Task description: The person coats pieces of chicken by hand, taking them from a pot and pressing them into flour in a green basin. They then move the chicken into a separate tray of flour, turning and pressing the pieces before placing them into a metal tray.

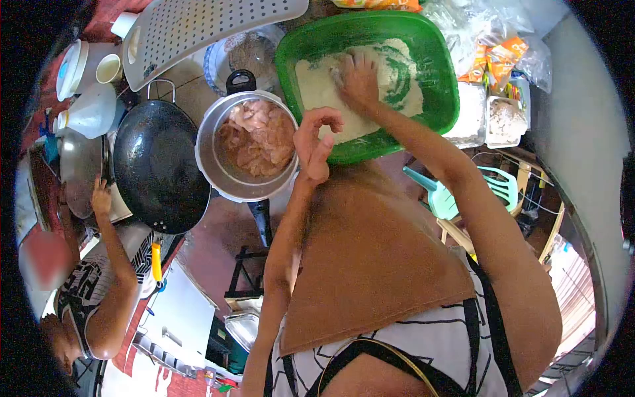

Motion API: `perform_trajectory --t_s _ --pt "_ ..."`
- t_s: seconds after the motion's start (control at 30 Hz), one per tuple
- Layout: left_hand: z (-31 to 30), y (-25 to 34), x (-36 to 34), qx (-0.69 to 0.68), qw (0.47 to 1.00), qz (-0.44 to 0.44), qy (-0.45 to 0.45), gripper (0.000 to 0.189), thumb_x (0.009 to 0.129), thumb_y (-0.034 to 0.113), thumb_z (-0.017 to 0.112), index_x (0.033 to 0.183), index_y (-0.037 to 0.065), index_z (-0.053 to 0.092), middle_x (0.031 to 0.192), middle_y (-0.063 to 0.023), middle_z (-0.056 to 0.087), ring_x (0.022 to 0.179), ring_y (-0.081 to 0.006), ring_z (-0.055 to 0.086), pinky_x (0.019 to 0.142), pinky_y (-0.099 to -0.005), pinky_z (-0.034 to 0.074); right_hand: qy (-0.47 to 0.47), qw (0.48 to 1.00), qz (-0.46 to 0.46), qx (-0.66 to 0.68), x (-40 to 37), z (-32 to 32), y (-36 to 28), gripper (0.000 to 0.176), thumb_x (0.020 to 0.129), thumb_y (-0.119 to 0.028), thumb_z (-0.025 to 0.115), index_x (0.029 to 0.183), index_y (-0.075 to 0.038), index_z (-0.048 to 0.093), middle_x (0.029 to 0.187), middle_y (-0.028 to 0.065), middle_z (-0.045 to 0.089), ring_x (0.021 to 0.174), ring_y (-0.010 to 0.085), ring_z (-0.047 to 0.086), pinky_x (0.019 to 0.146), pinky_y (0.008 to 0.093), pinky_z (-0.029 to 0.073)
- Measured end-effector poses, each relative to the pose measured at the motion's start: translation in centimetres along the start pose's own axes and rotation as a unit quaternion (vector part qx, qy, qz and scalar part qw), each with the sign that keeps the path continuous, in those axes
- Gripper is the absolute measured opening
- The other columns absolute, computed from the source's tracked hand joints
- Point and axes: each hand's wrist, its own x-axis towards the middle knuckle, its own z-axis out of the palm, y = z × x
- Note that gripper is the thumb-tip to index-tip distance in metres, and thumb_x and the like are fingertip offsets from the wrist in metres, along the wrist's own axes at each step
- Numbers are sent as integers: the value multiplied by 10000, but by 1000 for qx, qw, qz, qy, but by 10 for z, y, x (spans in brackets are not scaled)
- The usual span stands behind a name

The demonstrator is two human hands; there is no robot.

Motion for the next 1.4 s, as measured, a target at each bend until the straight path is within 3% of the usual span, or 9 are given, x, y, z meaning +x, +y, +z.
perform_trajectory --t_s 0.17,0.23,0.37,0.47,0.63,0.8,1.1,1.17,1.4 --pt "-3 -1 2 48 999 -11 2 493 903 392 551 1127 -46 547 983 -115 590 860 -187 552 817 -331 445 -64 996 -22 52 7 0 11 378 903 -331 586 1143 -39 586 1116 184 551 1090 388 503 967 522 366" --pt "-2 2 -4 45 999 -16 -7 519 906 417 547 1140 -47 527 995 -116 582 862 -190 549 813 -337 450 -93 995 -17 -15 1 -1 10 398 914 -354 565 1142 -28 580 1153 205 545 1055 391 523 917 525 408" --pt "-3 3 1 33 999 -8 -27 514 905 413 548 1139 -45 533 996 -113 583 867 -189 549 814 -338 451 -60 997 -42 7 12 3 4 389 912 -368 568 1114 -35 581 1146 207 545 1058 392 523 924 526 405" --pt "-4 3 2 38 999 -21 -25 510 908 411 546 1137 -44 536 993 -112 583 868 -188 550 815 -339 452 -94 994 40 27 20 6 -14 409 902 -379 581 1127 -38 579 1157 197 544 1063 393 522 952 533 399" --pt "-4 -3 4 36 999 5 -14 504 913 410 545 1139 -41 540 982 -109 584 862 -181 553 811 -332 454 40 997 -52 37 13 18 -23 344 926 -328 545 1107 -40 591 1133 200 557 1045 387 539 931 520 409" --pt "0 6 -5 18 999 -18 -23 497 923 401 544 1155 -39 536 980 -97 586 866 -172 549 812 -318 451 -49 997 -66 -4 20 4 -30 352 940 -351 524 1052 -29 610 1046 190 566 1007 369 555 863 503 428" --pt "-3 -1 -2 19 999 -20 -34 506 934 406 547 1187 -31 545 990 -91 592 880 -169 548 817 -312 452 36 998 18 -45 36 26 -59 359 927 -373 536 974 -24 608 1002 187 592 951 368 566 831 510 434" --pt "-6 -2 0 28 999 12 -31 388 934 294 565 1167 -17 573 947 -75 616 890 -164 580 845 -308 462 21 999 7 -39 42 28 -55 369 929 -379 531 980 -21 606 1009 192 592 959 372 567 836 511 434" --pt "-2 1 -2 -16 999 -16 -25 376 919 272 562 1167 -11 573 955 -76 613 889 -162 576 853 -312 460 24 999 -22 2 39 37 -41 411 944 -415 513 1015 -19 602 1003 210 607 976 389 569 864 537 438"
